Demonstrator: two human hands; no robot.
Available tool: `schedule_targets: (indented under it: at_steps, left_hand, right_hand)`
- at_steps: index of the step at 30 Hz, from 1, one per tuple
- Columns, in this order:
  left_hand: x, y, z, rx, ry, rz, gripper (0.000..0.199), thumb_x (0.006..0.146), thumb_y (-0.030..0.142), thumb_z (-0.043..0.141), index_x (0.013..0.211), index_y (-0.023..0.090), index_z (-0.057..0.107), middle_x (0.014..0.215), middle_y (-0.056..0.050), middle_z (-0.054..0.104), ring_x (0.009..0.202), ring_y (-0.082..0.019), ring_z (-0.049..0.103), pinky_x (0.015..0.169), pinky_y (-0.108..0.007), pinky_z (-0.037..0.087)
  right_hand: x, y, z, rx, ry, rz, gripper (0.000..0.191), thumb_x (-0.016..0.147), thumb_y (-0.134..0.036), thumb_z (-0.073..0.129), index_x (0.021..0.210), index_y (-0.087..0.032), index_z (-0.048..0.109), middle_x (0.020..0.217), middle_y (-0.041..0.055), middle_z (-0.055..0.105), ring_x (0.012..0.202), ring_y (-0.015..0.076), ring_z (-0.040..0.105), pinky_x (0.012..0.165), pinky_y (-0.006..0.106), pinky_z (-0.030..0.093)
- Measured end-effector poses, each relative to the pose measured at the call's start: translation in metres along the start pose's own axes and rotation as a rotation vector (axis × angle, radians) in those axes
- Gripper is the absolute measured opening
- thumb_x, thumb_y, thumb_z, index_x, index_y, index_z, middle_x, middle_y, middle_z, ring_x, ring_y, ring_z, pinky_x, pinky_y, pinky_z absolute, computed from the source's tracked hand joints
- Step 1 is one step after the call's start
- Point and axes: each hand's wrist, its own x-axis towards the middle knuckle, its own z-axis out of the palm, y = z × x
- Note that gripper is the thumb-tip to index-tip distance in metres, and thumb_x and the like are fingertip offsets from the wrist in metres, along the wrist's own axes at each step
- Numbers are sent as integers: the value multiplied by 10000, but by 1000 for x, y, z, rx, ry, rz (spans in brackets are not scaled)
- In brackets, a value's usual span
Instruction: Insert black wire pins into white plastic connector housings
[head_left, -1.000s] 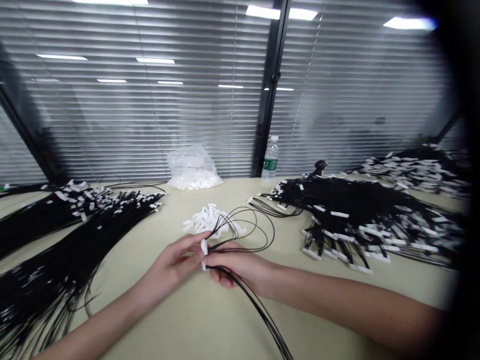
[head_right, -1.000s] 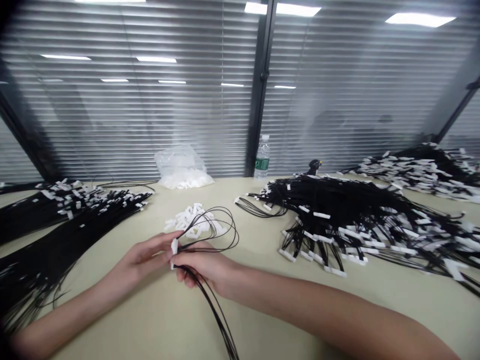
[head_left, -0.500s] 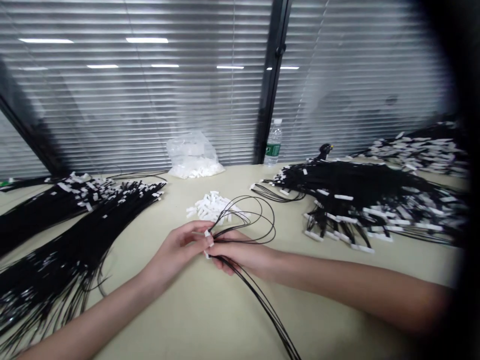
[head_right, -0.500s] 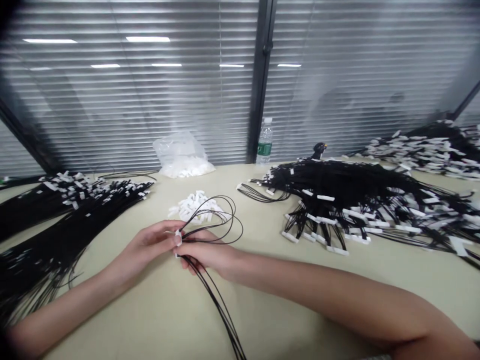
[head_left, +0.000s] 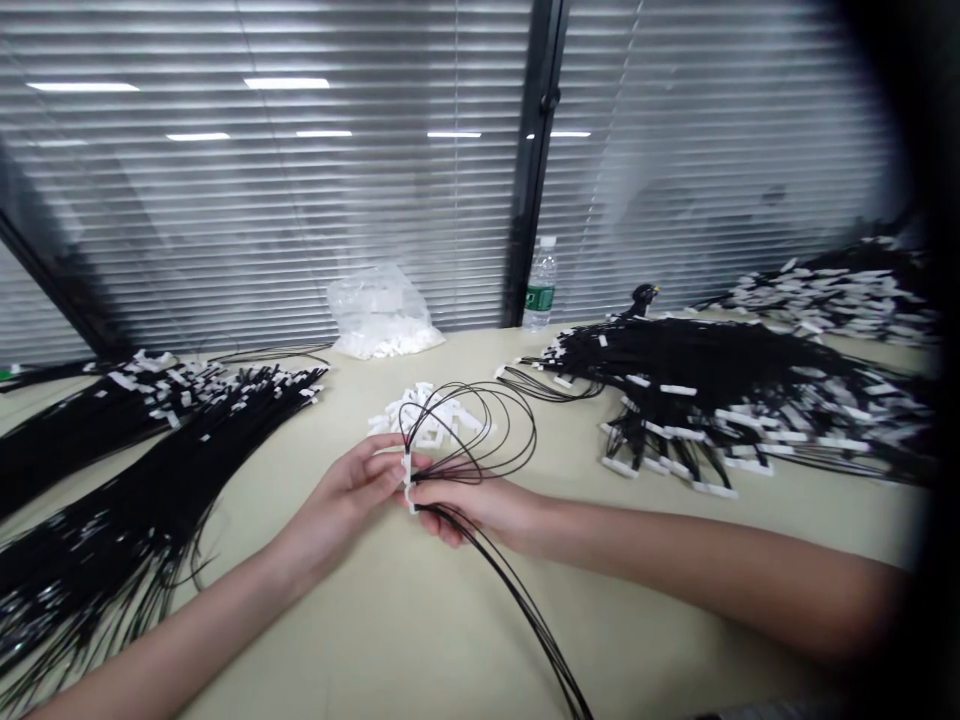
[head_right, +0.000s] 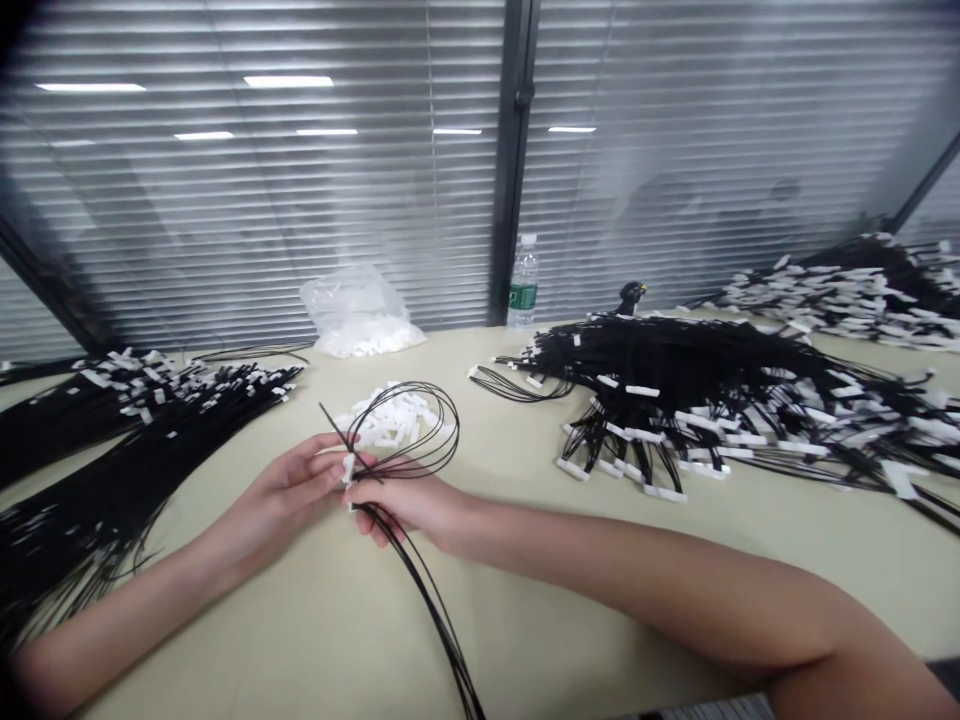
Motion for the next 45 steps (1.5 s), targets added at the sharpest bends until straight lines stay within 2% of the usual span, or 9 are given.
schedule_targets:
  at_steps: [9, 13, 17, 24, 31, 35, 40, 45]
  left_hand:
    - [1, 5, 0, -112, 33, -6, 303, 825, 219, 566, 1119, 201, 493, 1074, -95, 621, 879, -187, 615, 839, -355, 450]
    - [0, 5, 0, -33, 8, -14, 305, 814, 236, 584, 1107, 190, 514, 1019, -80, 630, 830, -151, 608, 814, -304, 450]
    - [0, 3, 0, 103, 65, 37, 299, 802, 269, 599, 1082, 180, 543, 1011, -77, 626, 838, -156, 599, 793, -286, 447]
    - [3, -6, -6, -131, 49, -64, 285, 763, 197, 649, 1038, 181, 574, 924, -38, 626, 784, -105, 576, 786, -241, 444]
    - [3, -5, -7, -159, 19, -66, 285, 764, 221, 647, 1038, 181, 575, 906, -51, 645, 821, -136, 595, 822, -275, 433]
    - [3, -6, -5, -126, 14, -57, 311, 759, 244, 652, 1053, 199, 562, 862, -37, 649, 780, -129, 591, 807, -274, 426]
    - [2, -6, -2, -14, 6, 11, 285, 809, 280, 591, 1076, 229, 507, 729, -1, 613, 721, -128, 569, 774, -283, 413]
    - [2, -3, 1, 76, -9, 79, 253, 816, 300, 573, 1041, 214, 497, 758, -22, 619, 725, -151, 572, 772, -306, 408]
  right_hand:
    - [0, 4, -1, 67, -13, -34, 255, 740, -383, 586, 849, -164, 515, 600, -29, 501, 438, 43, 426, 397, 160, 308]
    - [-1, 5, -2, 86, -9, -40, 240, 753, -379, 574, 783, -149, 510, 614, -19, 502, 456, 44, 445, 407, 157, 307]
    - [-1, 5, -3, 96, -20, -43, 289, 741, -424, 595, 825, -159, 516, 631, -24, 500, 477, 39, 443, 417, 147, 307]
    - [-2, 4, -4, 85, -52, -106, 351, 729, -479, 613, 850, -161, 527, 639, -26, 480, 487, 42, 432, 411, 160, 269]
    - [-2, 8, -4, 41, -55, -128, 322, 758, -460, 595, 847, -160, 518, 644, -23, 477, 490, 39, 423, 411, 157, 273]
    - [-2, 7, -4, 34, -55, -149, 341, 752, -481, 590, 854, -162, 522, 642, -26, 464, 485, 37, 409, 404, 158, 267]
    - [-6, 1, -2, -6, -53, -181, 378, 726, -512, 604, 769, -157, 484, 641, -22, 451, 484, 35, 387, 391, 159, 247]
    - [-11, -8, 4, -130, -40, -224, 376, 783, -539, 520, 745, -167, 470, 559, -43, 394, 424, 35, 323, 384, 182, 242]
